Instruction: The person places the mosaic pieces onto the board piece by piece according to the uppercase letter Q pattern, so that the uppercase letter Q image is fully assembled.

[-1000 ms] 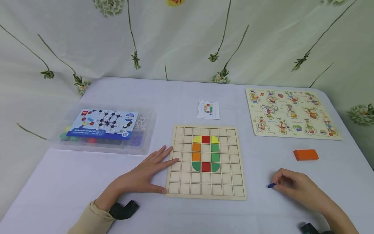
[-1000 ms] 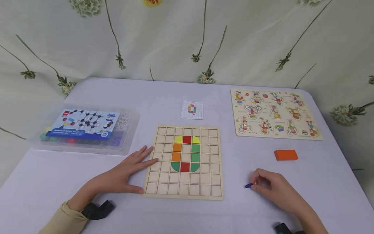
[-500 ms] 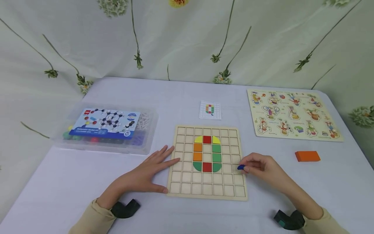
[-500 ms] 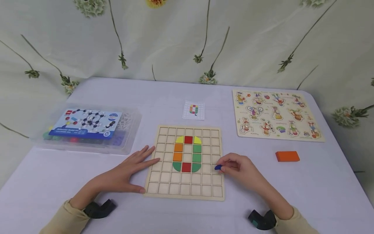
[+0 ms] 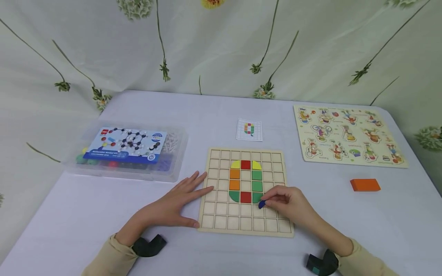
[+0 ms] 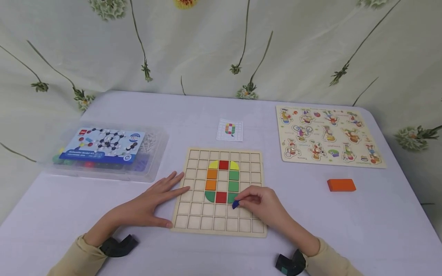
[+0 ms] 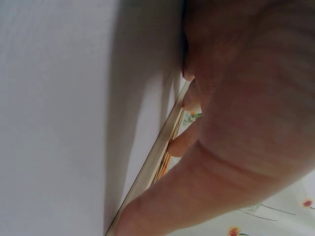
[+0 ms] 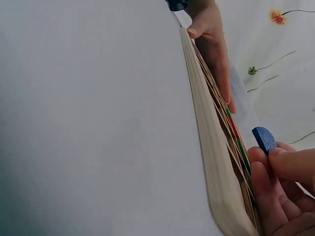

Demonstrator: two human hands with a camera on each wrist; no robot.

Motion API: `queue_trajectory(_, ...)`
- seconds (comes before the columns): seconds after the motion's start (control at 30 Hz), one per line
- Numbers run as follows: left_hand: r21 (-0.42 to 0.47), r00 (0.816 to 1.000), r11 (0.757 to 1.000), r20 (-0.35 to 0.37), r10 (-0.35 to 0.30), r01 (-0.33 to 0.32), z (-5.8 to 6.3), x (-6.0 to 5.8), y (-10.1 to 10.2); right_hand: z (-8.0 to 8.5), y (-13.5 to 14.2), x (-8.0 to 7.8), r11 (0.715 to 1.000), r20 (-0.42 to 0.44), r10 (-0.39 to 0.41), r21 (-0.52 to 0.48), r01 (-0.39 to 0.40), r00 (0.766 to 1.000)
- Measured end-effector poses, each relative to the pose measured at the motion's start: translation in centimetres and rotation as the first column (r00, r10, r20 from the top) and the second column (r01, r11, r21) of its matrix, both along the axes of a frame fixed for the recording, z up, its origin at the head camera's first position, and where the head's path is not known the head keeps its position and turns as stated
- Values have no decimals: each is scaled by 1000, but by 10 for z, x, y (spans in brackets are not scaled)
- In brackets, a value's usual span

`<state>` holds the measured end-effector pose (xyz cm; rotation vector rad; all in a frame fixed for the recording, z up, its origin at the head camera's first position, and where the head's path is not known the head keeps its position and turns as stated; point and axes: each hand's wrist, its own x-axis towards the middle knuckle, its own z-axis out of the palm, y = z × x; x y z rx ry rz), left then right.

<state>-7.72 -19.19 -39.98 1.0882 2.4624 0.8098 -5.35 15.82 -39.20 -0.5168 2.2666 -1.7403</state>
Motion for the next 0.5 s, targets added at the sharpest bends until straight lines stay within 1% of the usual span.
queue_trajectory(0.1,3,1000,1000,1,-1,1,0,0,0,-1,-2,1,1000,48,-1,0,1,999)
queue_trajectory(0.2,9,1000,1000,2,-3,3,1,0,1,-1,-3,1,1000,52,-3,-4,4,999)
queue_trajectory(0.27,11,1000,1000,0,-4,4,1,0,1,-2,-4,2,1000,26,-5,-7,5,1000)
queue_trajectory(0.37,9,1000,1000,-6,-5,5,1,0,1,-4,-4,3,1000,-42,-7,16,8,999)
queue_trajectory(0.5,5,1000,1000,-1,-3,3,2,0,1,-7,-5,5,998,-145,14,58,-5,989)
